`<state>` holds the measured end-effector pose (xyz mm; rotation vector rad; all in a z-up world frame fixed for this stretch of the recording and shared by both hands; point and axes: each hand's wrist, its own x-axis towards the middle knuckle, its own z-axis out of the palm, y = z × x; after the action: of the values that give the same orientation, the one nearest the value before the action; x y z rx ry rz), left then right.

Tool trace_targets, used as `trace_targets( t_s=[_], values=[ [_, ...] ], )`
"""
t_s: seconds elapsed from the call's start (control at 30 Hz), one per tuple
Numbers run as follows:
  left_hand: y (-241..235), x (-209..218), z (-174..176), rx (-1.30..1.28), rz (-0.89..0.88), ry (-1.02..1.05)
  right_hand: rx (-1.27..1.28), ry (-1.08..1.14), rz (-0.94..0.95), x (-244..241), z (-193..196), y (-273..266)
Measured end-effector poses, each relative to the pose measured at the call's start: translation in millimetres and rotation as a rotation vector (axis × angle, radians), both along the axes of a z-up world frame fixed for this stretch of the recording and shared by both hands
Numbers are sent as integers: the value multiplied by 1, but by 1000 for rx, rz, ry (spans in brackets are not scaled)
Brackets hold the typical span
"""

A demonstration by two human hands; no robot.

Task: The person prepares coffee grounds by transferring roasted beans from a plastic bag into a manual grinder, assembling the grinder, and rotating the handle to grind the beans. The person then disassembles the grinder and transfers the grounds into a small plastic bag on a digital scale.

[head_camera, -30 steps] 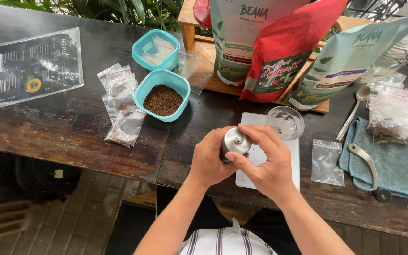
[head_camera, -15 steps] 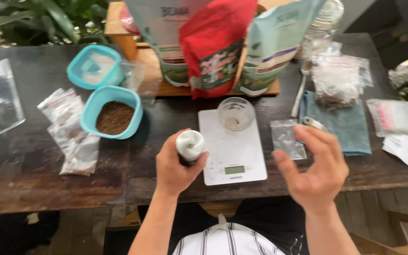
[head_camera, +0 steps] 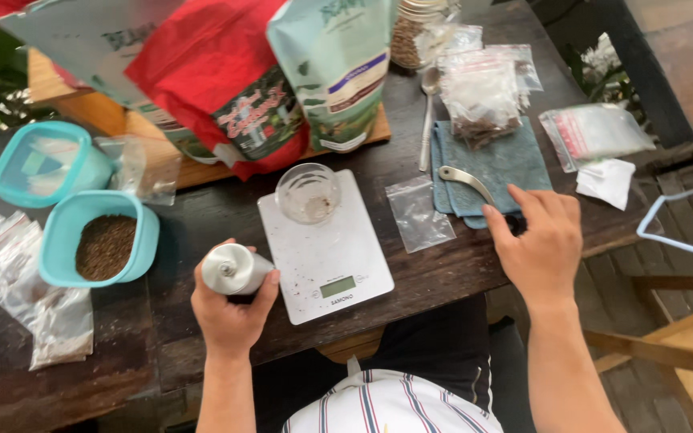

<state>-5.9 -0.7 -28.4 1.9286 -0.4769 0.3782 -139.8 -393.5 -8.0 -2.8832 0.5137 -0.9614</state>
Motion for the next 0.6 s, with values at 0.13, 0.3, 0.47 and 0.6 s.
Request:
trace_targets(
  t_s=[0.13, 0.3, 0.47, 0.6],
  values=[
    [-3, -1, -2, 29, 0, -34, 110, 48, -46, 2, -10, -4],
    [-3, 0, -8, 28, 0, -63, 163, 172, -98, 7, -9, -2],
    [-4, 0, -9, 43, 5, -87, 281, 302, -183, 15, -5, 0],
    [-5, -1, -6, 18, -1, -63, 297, 351, -197, 17, -8, 2]
  ],
)
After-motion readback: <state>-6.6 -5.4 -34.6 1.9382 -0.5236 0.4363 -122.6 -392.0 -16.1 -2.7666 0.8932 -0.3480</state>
